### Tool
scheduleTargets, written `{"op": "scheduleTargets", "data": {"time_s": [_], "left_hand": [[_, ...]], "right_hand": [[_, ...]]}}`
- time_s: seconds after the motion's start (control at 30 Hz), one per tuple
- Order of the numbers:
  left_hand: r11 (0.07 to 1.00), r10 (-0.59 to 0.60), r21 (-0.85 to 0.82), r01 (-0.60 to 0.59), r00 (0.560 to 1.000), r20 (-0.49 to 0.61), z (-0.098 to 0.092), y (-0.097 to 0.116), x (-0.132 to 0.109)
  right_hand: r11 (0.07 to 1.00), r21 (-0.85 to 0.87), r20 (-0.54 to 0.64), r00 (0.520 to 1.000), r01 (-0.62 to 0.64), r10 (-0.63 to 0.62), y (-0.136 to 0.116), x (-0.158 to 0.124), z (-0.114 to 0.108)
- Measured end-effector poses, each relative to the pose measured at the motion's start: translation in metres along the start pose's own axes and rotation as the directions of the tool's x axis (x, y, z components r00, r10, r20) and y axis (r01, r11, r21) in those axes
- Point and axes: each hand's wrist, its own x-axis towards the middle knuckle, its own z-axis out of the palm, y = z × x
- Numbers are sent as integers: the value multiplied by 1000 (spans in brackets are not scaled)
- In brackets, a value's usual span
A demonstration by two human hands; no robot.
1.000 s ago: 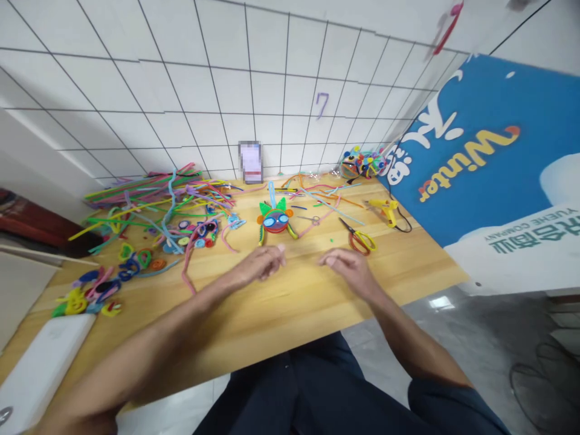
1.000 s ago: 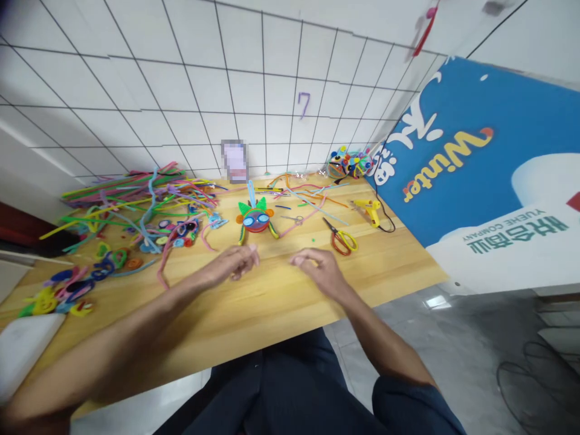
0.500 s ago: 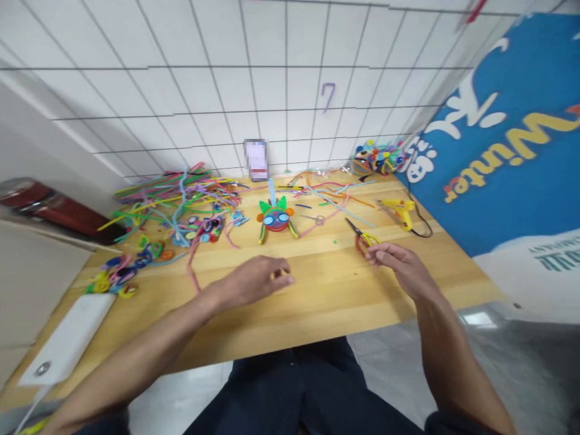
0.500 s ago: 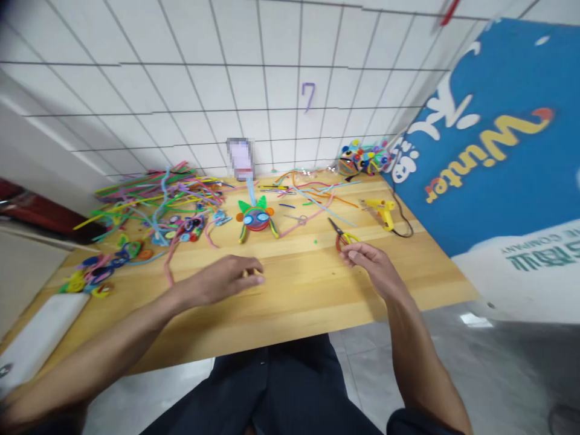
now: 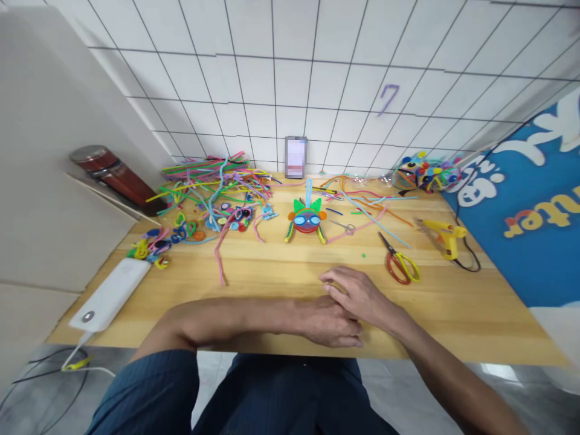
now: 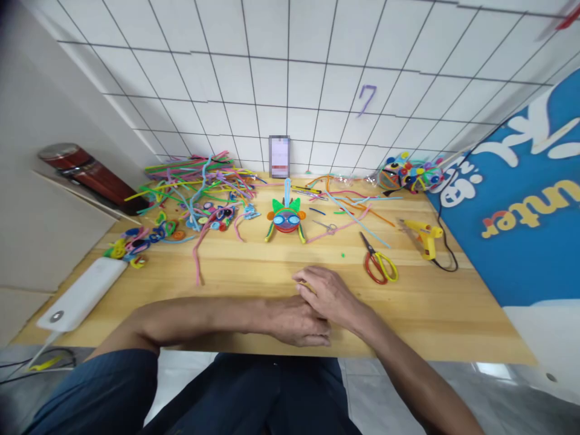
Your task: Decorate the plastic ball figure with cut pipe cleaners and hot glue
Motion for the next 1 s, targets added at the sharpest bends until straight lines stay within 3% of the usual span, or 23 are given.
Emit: {"op": "scheduleTargets", "data": {"time_s": [0.37,0.6,0.77,0.87,0.93,1.0], "left_hand": [[986,49,-153,-70,989,-139,25,-14,-11],[974,76,-198,-114,979,-188,23,-16,-12],[971,70,-213,-106,983,-171,23,-18,-11],[960,52,-268,-86,990,-131,25,-19,-9],[935,10,-350,-55,992,-129,26,-20,-8],[889,-104,-458,16,980,-167,23,-20,-8]], "right_hand": [[998,-20,69,996,60,-59,-15,62,32],[951,-298,197,969,-85,149,-45,149,56],[873,-482,247,945,-71,214,-46,192,85],[875,-485,214,972,18,99,-42,187,86],[886,-449,104,992,116,-77,-40,170,71],[890,-406,-73,964,207,-257,-37,147,48]]}}
